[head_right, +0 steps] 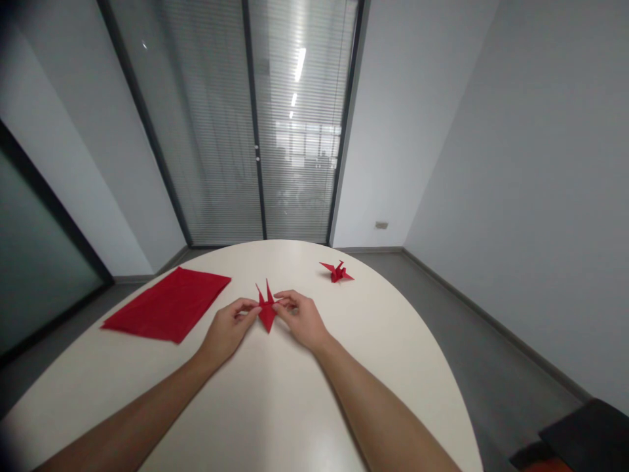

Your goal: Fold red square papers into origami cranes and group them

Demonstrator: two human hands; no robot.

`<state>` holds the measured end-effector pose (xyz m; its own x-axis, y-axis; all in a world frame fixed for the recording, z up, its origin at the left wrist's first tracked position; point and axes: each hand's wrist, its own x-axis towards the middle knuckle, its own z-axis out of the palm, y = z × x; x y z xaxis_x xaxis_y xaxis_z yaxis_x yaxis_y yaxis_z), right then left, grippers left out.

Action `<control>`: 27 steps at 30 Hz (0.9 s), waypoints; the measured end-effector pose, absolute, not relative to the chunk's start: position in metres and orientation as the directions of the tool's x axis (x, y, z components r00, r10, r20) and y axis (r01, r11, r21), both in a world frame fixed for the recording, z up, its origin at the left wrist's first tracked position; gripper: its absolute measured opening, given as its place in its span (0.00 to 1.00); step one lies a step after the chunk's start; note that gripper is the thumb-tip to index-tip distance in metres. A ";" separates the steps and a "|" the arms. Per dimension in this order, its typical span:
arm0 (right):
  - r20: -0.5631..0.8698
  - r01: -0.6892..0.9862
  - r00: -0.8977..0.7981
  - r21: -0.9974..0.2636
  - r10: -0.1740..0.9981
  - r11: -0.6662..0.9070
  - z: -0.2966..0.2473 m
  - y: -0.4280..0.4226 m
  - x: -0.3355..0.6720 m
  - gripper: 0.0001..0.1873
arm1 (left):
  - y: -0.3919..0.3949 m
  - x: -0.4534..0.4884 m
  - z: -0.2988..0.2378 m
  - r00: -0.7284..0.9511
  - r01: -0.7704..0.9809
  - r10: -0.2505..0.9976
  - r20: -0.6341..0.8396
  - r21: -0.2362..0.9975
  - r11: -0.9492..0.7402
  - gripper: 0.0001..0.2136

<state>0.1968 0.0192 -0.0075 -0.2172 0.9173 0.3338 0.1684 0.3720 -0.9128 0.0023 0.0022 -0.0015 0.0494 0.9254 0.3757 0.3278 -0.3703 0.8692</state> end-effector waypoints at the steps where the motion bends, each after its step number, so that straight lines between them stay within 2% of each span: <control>1: 0.327 0.164 -0.220 -0.917 0.919 0.365 -0.007 0.019 0.197 0.14 | 0.003 0.002 -0.002 0.049 0.329 0.926 0.374 0.869 -0.369 0.11; 12: 0.310 0.147 -0.210 -0.928 0.927 0.344 -0.004 0.017 0.195 0.11 | 0.005 0.002 -0.006 0.036 0.308 0.947 0.318 0.898 -0.313 0.14; 20: 0.275 0.126 -0.208 -0.944 0.939 0.304 -0.008 0.018 0.195 0.12 | 0.002 0.003 -0.005 0.055 0.335 0.936 0.347 0.877 -0.344 0.12; 27: 0.333 0.106 -0.242 -0.925 0.911 0.366 -0.007 0.017 0.195 0.12 | 0.003 0.003 -0.007 0.108 0.298 0.941 0.320 0.893 -0.337 0.12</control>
<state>0.1950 0.0173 -0.0069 -0.2419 0.9113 0.3331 0.1058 0.3660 -0.9246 0.0033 0.0034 -0.0066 0.1079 0.9414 0.3195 0.2980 -0.3372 0.8930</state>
